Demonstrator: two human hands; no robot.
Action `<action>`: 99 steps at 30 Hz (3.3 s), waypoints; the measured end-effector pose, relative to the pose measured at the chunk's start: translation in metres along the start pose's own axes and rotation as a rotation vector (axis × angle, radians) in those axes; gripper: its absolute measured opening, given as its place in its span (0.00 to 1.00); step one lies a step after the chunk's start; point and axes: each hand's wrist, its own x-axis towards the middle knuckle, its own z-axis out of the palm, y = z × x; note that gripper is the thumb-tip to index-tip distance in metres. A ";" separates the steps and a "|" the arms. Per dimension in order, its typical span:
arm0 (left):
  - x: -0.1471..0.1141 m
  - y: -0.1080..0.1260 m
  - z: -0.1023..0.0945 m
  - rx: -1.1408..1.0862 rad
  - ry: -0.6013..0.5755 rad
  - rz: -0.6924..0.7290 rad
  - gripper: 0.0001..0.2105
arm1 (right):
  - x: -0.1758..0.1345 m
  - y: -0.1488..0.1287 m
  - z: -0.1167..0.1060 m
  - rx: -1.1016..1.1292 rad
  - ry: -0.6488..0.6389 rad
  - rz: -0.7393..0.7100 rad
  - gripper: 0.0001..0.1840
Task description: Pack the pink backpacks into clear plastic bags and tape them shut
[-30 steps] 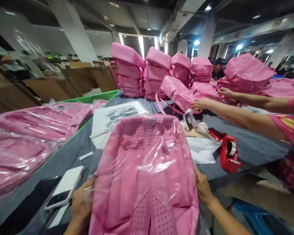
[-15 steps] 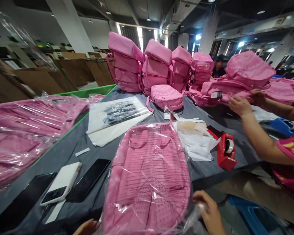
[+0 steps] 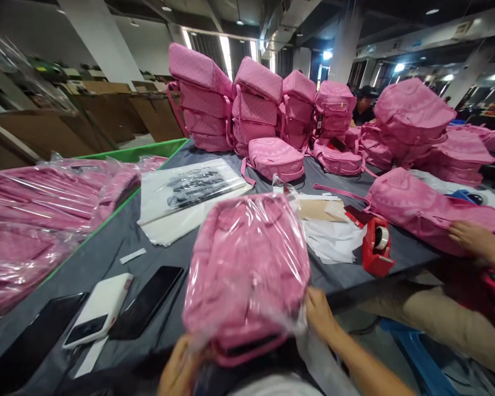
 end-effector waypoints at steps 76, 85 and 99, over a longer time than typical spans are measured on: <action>0.087 0.056 0.145 0.399 -0.739 1.964 0.06 | -0.030 0.002 0.004 0.853 -0.182 0.679 0.25; 0.087 0.051 0.141 0.352 -0.601 1.945 0.09 | -0.013 -0.013 0.023 1.105 -0.338 0.776 0.27; 0.088 0.066 0.143 0.732 -0.807 1.905 0.18 | -0.022 0.023 0.011 0.376 0.066 0.486 0.25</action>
